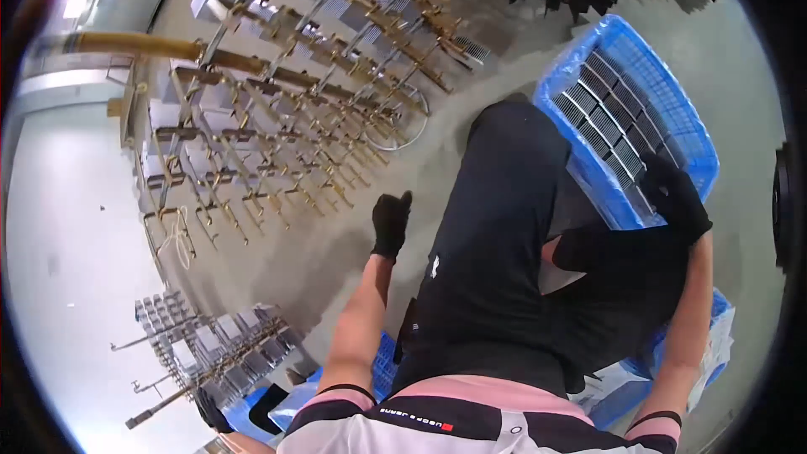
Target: Sorting metal components from bins and organizing them with packaging materials and documentation.
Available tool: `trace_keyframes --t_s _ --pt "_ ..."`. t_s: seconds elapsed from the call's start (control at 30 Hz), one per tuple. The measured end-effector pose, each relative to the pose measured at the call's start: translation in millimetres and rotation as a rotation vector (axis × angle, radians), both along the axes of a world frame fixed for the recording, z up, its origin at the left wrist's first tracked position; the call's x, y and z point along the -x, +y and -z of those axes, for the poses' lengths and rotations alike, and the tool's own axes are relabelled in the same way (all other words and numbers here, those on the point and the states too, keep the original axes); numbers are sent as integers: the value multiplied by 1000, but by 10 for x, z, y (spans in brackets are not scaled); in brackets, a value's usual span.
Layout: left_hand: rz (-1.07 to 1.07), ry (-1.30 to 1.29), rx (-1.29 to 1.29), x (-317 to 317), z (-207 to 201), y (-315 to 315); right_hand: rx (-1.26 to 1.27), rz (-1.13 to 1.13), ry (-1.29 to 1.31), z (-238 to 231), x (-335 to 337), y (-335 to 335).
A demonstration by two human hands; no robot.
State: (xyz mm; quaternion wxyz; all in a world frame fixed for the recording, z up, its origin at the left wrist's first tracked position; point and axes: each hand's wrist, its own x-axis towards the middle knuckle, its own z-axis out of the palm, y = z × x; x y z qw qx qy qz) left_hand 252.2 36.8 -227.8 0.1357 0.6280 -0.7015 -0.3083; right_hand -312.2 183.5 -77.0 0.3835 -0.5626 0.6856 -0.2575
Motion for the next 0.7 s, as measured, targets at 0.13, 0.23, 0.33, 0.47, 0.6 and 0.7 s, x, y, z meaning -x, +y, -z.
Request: trace_keyframes --t_s 0.13,0.23,0.33,0.47,0.6,0.7 --pt "-453 359 -319 -187 194 201 -12 -4 159 116 112 14" --pt "-360 383 -350 23 261 79 -109 51 130 -61 -22 -135" --pt "-49 411 -131 722 345 -397 -162 103 114 -212 -161 -234" --pt "46 339 -32 1861 501 -1060 -170 144 138 -194 -139 -231" --pt "-168 657 -520 2773 1218 -1717 -113 151 245 -105 17 -144" --pt "-38 -7 59 2296 1834 -2712 44 119 246 -1 -36 -330"
